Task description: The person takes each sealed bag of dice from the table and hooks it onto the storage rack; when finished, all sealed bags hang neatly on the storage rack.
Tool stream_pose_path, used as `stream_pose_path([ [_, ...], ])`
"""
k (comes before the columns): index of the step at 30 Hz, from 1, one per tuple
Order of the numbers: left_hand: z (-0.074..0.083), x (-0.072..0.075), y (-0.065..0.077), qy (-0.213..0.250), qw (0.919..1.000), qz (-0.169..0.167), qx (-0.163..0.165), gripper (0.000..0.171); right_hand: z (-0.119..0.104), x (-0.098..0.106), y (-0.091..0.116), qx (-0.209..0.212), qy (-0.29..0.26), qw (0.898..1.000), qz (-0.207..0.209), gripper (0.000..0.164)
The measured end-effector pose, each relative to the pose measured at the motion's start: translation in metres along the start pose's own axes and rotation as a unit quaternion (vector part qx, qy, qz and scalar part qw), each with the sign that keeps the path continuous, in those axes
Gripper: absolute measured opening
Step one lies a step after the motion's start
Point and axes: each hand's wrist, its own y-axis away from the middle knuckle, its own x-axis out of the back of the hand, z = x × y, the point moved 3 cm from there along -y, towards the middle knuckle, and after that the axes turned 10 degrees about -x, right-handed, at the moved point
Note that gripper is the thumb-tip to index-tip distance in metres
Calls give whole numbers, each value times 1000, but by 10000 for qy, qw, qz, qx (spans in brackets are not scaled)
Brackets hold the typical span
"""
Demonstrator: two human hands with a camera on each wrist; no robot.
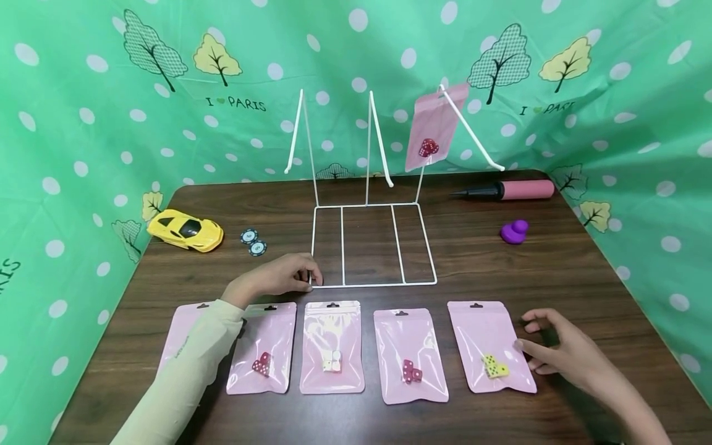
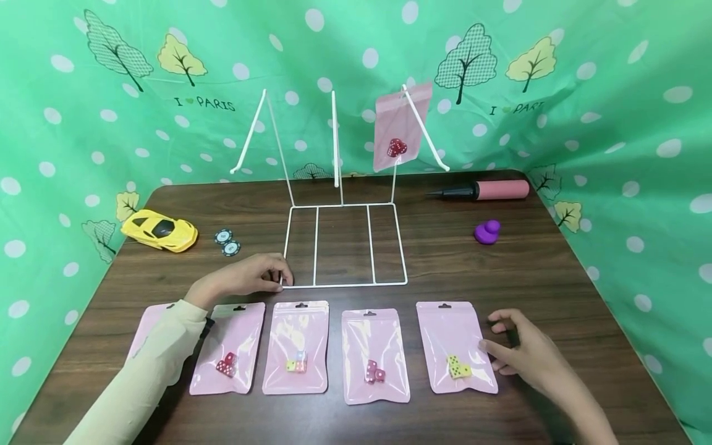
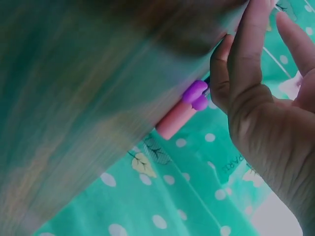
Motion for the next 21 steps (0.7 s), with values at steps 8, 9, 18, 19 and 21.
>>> stream_pose_path([
  [8, 0, 1, 1, 14, 9999, -39, 142, 17, -5, -8, -2, 290, -90, 9995, -94, 52],
  [9, 0, 1, 1, 9, 9999, -39, 135, 17, -5, -9, -2, 300, -82, 9995, -88, 51],
  [18, 2, 0, 0, 3, 10000, -10, -15, 15, -6, -7, 0, 454, 125, 9988, -103, 40],
  [19, 2, 0, 0, 6, 10000, -7, -10, 15, -6, -7, 1, 513, 177, 9985, -103, 38],
  [21, 2, 0, 0, 4, 10000, -3, -7, 15, -6, -7, 1, 620, 308, 9976, -92, 34],
])
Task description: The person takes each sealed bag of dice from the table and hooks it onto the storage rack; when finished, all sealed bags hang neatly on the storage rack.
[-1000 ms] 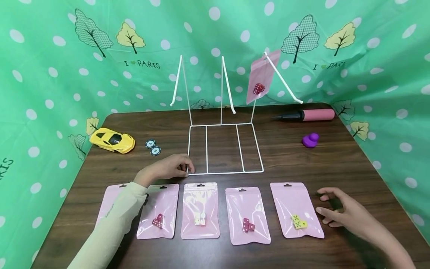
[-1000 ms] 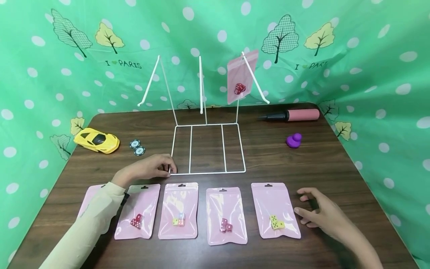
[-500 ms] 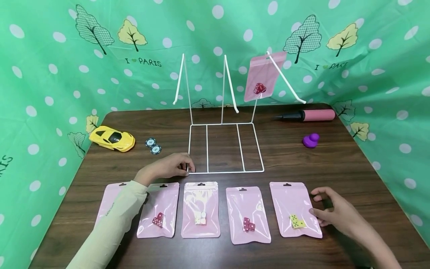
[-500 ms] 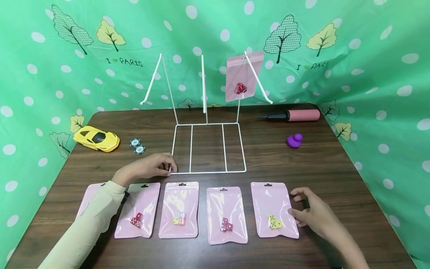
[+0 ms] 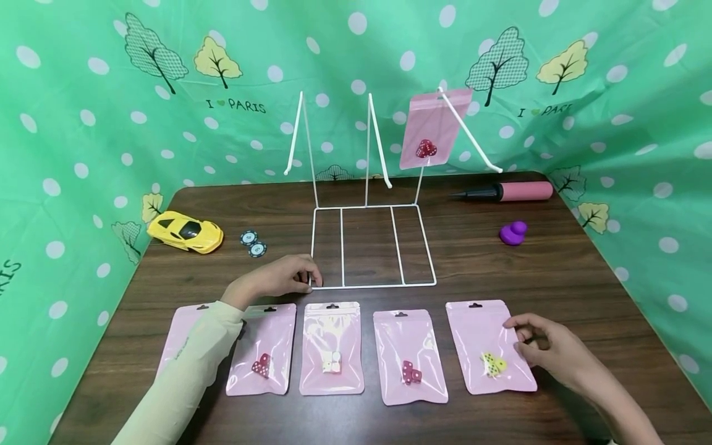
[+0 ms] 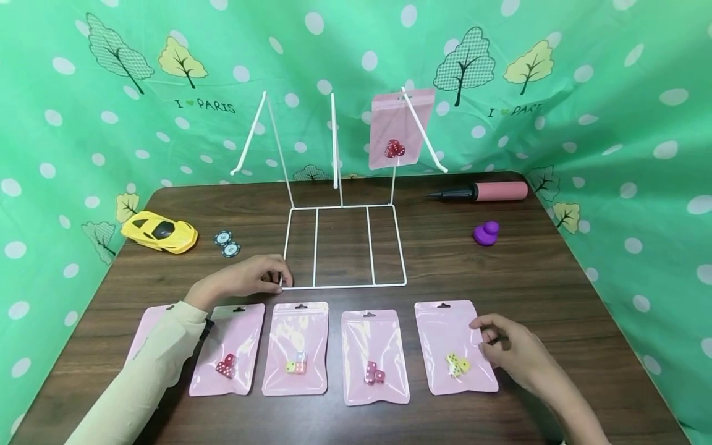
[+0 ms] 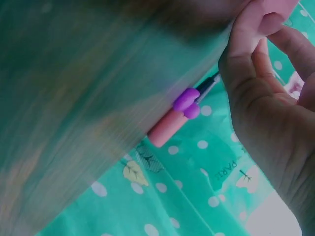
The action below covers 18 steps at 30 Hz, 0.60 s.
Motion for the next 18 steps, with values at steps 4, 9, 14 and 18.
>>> stream_pose_path([
  [4, 0, -1, 1, 18, 10000, -9, 92, 15, -3, -2, 0, 247, 281, 9991, 199, 31],
  [9, 0, -1, 3, 25, 9998, -15, 213, 16, -7, -3, -1, 397, 429, 9974, 426, 33],
  [14, -1, 0, 1, 32, 9998, -29, 187, 16, -11, -6, 4, 1300, 230, 9901, 479, 44],
  [18, -2, 0, 1, -2, 9999, -45, 142, 15, -23, -5, 10, 1970, 152, 9796, 364, 56],
])
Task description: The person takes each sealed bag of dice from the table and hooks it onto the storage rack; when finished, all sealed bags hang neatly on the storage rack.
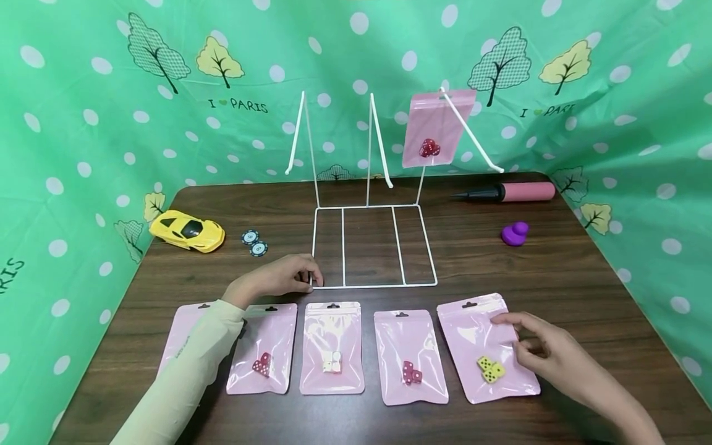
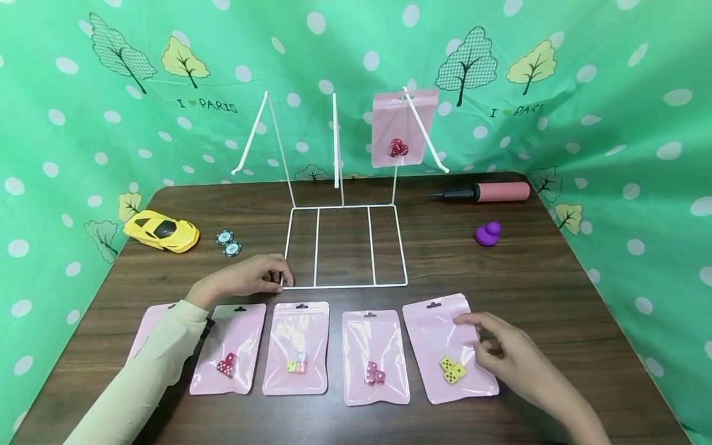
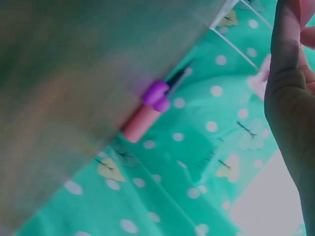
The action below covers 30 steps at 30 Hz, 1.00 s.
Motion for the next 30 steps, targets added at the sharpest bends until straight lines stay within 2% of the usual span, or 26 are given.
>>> stream_pose_path([
  [7, 2, 0, 0, -33, 10000, 3, -60, 15, -39, 11, 3, 549, 373, 9976, 202, 64],
  [11, 3, 1, -1, -25, 10000, 21, -64, 14, -62, 18, 4, 926, 318, 9948, 273, 69],
  [17, 6, 3, 0, 14, 10000, 39, -64, 14, -87, 33, -2, 1166, 211, 9923, 366, 73],
  [24, 3, 0, -1, 53, 10000, 18, -72, 13, -110, 57, -13, 1362, 264, 9878, 705, 71],
  [30, 1, -1, -1, 58, 10000, 25, -49, 14, -128, 75, -23, 1692, 270, 9788, 1126, 57],
])
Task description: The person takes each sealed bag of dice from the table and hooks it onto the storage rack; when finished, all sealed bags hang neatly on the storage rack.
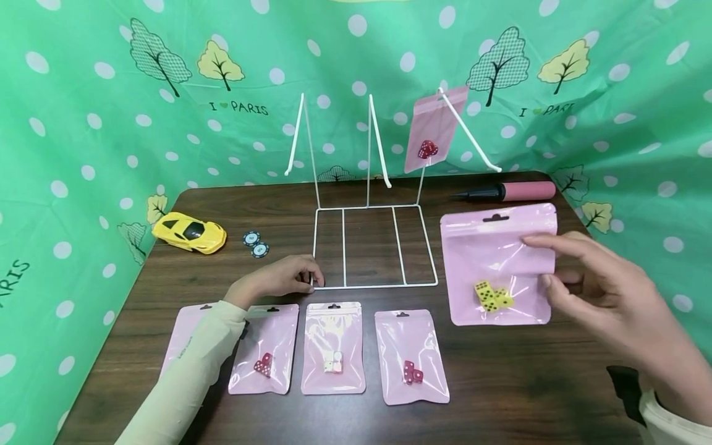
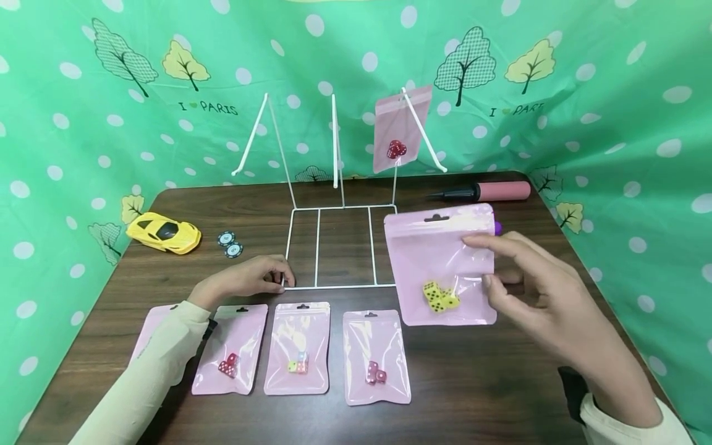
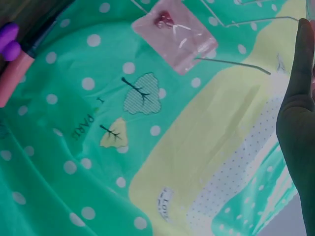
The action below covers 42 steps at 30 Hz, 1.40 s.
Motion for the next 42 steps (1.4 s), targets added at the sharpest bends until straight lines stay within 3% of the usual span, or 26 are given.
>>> stream_pose_path([
  [12, 2, 0, 2, -44, 10000, 8, -74, 14, 2, 9, -29, -12, -541, 9979, 353, 54],
  [24, -2, 0, 1, -79, 10000, -6, -42, 14, 19, 3, -43, -1264, -1119, 9853, 264, 63],
  [32, -2, -2, 3, -14, 10000, 20, 33, 15, 29, -10, -65, -1551, -697, 9850, 284, 60],
  [42, -3, 0, 2, -12, 10000, 20, 67, 15, 43, -24, -100, -1627, 54, 9812, 1035, 51],
])
